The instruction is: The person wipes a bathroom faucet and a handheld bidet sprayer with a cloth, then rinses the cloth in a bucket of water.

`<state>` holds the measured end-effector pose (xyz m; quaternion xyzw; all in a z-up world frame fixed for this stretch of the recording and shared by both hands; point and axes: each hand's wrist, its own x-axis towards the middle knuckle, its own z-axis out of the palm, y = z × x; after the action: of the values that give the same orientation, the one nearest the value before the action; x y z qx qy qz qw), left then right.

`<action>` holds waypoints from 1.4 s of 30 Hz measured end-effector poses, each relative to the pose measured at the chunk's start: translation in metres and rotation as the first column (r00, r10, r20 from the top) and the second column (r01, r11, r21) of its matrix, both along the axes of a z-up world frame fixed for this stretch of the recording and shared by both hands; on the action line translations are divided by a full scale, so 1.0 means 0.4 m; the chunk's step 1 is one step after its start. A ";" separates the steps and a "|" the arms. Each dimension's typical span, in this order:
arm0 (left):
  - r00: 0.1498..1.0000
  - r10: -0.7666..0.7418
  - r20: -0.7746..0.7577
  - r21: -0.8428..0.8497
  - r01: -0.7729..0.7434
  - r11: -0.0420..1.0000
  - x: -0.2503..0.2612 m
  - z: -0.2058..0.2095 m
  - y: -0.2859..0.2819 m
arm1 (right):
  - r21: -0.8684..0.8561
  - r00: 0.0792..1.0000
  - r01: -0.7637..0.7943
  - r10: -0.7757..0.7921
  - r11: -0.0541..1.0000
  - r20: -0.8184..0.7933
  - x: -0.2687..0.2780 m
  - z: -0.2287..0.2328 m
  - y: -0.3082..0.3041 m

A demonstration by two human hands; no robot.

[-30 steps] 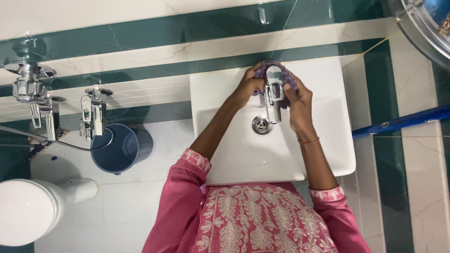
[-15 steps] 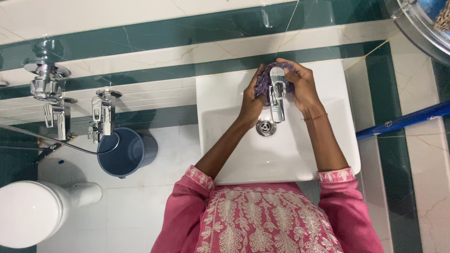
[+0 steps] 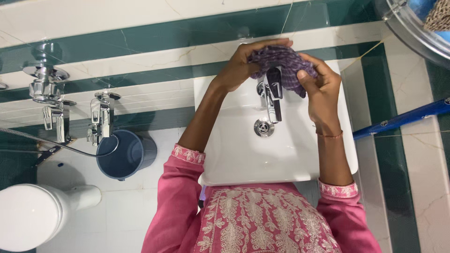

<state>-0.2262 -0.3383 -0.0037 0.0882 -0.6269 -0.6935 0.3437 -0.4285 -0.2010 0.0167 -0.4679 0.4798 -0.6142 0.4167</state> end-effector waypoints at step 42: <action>0.865 0.502 0.005 -0.277 -0.481 0.832 -0.017 -0.254 0.325 | 0.069 0.990 0.045 -0.054 0.997 0.128 0.051 -0.257 0.140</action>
<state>-0.2329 -0.2082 -0.1055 0.2261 -0.6834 -0.4871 0.4946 -0.4081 -0.1451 -0.0859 -0.4009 0.4833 -0.6371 0.4469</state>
